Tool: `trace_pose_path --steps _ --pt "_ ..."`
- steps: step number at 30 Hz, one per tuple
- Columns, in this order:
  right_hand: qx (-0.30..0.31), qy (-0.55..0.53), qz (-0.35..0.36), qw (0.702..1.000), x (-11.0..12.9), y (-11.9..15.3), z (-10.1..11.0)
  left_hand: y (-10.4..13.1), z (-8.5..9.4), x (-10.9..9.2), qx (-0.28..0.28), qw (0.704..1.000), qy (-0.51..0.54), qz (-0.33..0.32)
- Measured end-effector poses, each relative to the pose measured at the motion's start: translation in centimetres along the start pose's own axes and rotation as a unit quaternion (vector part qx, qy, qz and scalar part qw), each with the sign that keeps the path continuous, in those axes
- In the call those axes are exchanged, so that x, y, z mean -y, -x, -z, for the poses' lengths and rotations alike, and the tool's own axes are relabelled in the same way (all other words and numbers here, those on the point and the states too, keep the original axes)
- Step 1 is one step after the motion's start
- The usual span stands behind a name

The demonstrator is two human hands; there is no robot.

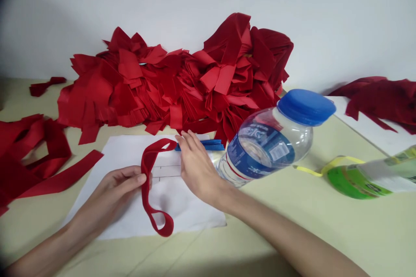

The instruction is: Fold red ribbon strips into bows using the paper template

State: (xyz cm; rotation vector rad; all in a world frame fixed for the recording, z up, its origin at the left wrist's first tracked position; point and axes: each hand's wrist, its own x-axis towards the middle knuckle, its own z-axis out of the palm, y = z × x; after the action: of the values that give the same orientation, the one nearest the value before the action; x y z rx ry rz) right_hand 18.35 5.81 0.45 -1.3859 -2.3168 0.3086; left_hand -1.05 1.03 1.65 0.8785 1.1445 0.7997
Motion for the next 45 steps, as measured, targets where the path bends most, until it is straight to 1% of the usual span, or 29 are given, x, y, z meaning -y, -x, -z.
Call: trace_pose_path --steps 3,6,10,14,16,18,20,24,27,32,36,41,45 --pt "0.046 0.091 -0.014 0.995 -0.4 0.0 0.1 0.0 0.0 -0.2 0.003 1.000 -0.014 0.004" --pt "0.036 0.128 -0.001 0.991 -0.2 0.0 0.5 -0.1 0.0 -0.3 -0.002 1.000 -0.029 0.000" --pt "0.027 0.054 0.048 0.997 0.0 0.8 0.4 -0.4 0.4 0.0 -0.015 0.999 -0.033 -0.015" --pt "-0.052 -0.017 0.054 0.997 -0.3 1.6 -0.2 -0.7 0.7 0.0 -0.024 1.000 -0.016 -0.009" --pt "-0.060 -0.044 0.084 0.994 -0.5 1.8 -0.3 -0.7 0.8 -0.1 -0.031 0.999 -0.030 -0.008" --pt "-0.047 -0.044 0.120 0.991 -0.6 1.7 -0.3 -0.7 0.8 -0.2 -0.040 0.998 -0.048 -0.005" --pt "-0.031 -0.013 0.144 0.989 -0.5 1.6 -0.2 -0.7 0.8 -0.3 -0.045 0.997 -0.062 -0.003" --pt "0.013 0.062 0.146 0.987 0.0 1.4 0.0 -0.5 0.7 -0.5 -0.058 0.995 -0.084 -0.007" --pt "0.038 0.074 0.143 0.986 0.4 1.4 0.1 -0.5 0.5 -0.6 -0.055 0.994 -0.092 -0.010" --pt "0.053 0.060 0.145 0.986 0.5 1.4 0.3 -0.5 0.5 -0.7 -0.058 0.994 -0.090 -0.019" --pt "0.066 0.041 0.151 0.986 0.4 1.4 0.4 -0.5 0.8 -0.7 -0.059 0.992 -0.112 -0.022" --pt "0.060 0.040 0.160 0.984 0.4 1.4 0.3 -0.4 0.6 -0.8 -0.062 0.991 -0.120 -0.017" --pt "0.055 0.059 0.148 0.986 0.4 1.3 0.2 -0.2 0.3 -1.1 -0.061 0.987 -0.143 -0.028"
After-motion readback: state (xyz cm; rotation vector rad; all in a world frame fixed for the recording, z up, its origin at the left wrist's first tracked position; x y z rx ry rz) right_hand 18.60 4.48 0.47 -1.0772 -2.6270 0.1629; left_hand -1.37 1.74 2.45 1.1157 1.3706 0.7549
